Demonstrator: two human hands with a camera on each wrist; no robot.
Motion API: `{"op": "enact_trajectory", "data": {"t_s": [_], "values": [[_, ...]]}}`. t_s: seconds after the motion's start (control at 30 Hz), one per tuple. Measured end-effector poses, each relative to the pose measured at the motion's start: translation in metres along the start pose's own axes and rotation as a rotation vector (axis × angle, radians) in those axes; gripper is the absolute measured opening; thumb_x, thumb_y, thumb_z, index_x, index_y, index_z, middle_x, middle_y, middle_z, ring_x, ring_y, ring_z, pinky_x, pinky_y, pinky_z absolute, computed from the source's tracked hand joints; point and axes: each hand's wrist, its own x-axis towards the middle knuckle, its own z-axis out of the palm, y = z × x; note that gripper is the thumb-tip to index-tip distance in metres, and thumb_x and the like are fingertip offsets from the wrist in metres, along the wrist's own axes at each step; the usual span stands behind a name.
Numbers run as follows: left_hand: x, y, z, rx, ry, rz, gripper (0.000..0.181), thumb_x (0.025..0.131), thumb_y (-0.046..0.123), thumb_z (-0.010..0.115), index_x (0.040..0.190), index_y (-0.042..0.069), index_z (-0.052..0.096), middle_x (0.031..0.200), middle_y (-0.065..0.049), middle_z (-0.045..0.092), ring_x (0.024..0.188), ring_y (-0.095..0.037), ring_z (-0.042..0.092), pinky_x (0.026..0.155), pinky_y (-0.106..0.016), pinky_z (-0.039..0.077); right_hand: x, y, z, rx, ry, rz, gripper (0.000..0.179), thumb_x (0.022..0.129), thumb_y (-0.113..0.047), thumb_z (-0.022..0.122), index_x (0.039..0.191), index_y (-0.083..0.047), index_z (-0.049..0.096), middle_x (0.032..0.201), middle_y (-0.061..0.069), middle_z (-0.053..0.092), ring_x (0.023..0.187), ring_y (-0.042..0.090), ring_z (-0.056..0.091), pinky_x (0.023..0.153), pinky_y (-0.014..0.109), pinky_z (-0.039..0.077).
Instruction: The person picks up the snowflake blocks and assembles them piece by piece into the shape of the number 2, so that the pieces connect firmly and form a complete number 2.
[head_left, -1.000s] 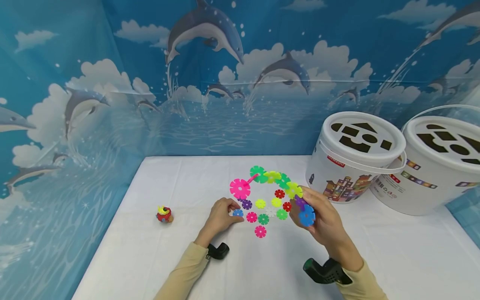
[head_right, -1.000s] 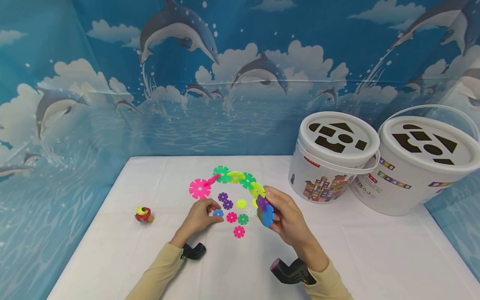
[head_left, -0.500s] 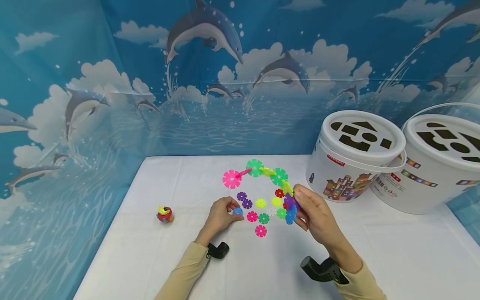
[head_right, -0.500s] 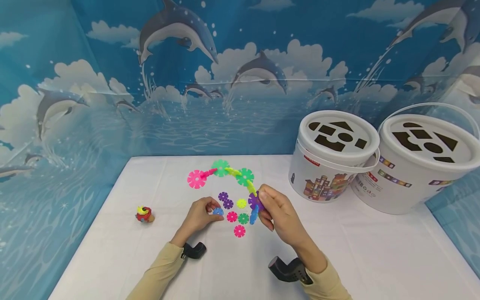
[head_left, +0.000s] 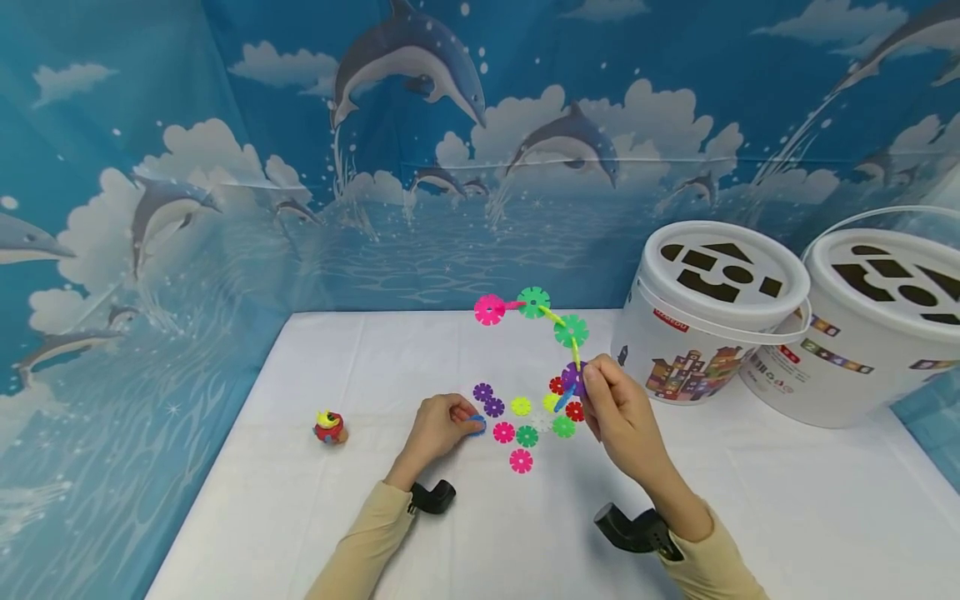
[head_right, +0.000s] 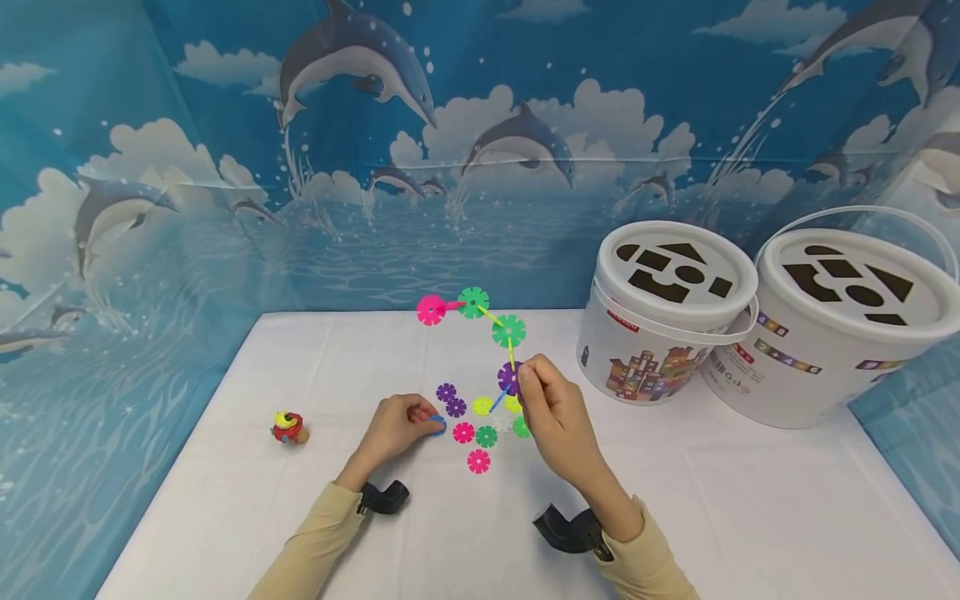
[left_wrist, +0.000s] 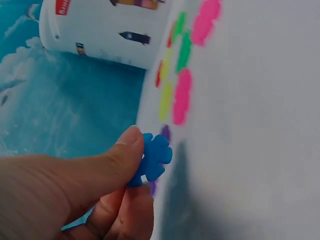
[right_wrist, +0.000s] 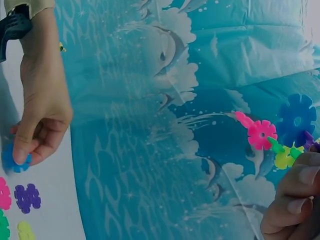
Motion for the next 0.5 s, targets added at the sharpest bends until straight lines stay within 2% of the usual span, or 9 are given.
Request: {"op": "enact_trajectory", "data": {"t_s": [0.1, 0.2, 0.33, 0.5], "values": [[-0.001, 0.012, -0.004, -0.037, 0.008, 0.048, 0.017, 0.076, 0.019, 0.082, 0.080, 0.007, 0.070, 0.068, 0.007, 0.061, 0.059, -0.005, 0.055, 0.055, -0.022, 0.047, 0.001, 0.002, 0.000, -0.005, 0.017, 0.003, 0.021, 0.100, 0.004, 0.038, 0.082, -0.003, 0.046, 0.058, 0.001, 0.040, 0.041, 0.014, 0.039, 0.032, 0.025, 0.032], [-0.007, 0.036, -0.010, -0.132, 0.007, 0.070, 0.017, 0.077, 0.021, 0.081, 0.082, 0.008, 0.071, 0.069, 0.005, 0.064, 0.061, -0.008, 0.059, 0.056, -0.024, 0.050, 0.001, 0.002, 0.001, 0.011, 0.023, 0.015, 0.020, 0.100, 0.003, 0.038, 0.083, -0.002, 0.046, 0.058, 0.001, 0.040, 0.041, 0.014, 0.039, 0.032, 0.026, 0.032], [-0.021, 0.078, -0.020, -0.312, -0.024, 0.063, 0.018, 0.079, 0.024, 0.079, 0.086, 0.008, 0.072, 0.073, 0.004, 0.068, 0.065, -0.015, 0.065, 0.060, -0.029, 0.054, 0.001, 0.001, -0.001, 0.074, -0.003, 0.045, 0.020, 0.102, 0.000, 0.035, 0.084, -0.001, 0.044, 0.059, 0.002, 0.039, 0.041, 0.015, 0.039, 0.032, 0.027, 0.033], [-0.038, 0.116, -0.032, -0.569, -0.102, 0.082, 0.019, 0.081, 0.018, 0.077, 0.090, 0.003, 0.070, 0.078, -0.004, 0.070, 0.070, -0.023, 0.069, 0.066, -0.036, 0.056, 0.002, -0.001, -0.004, 0.263, -0.077, 0.079, 0.024, 0.105, -0.007, 0.028, 0.083, 0.000, 0.035, 0.062, 0.007, 0.034, 0.041, 0.019, 0.037, 0.034, 0.030, 0.031]]}}
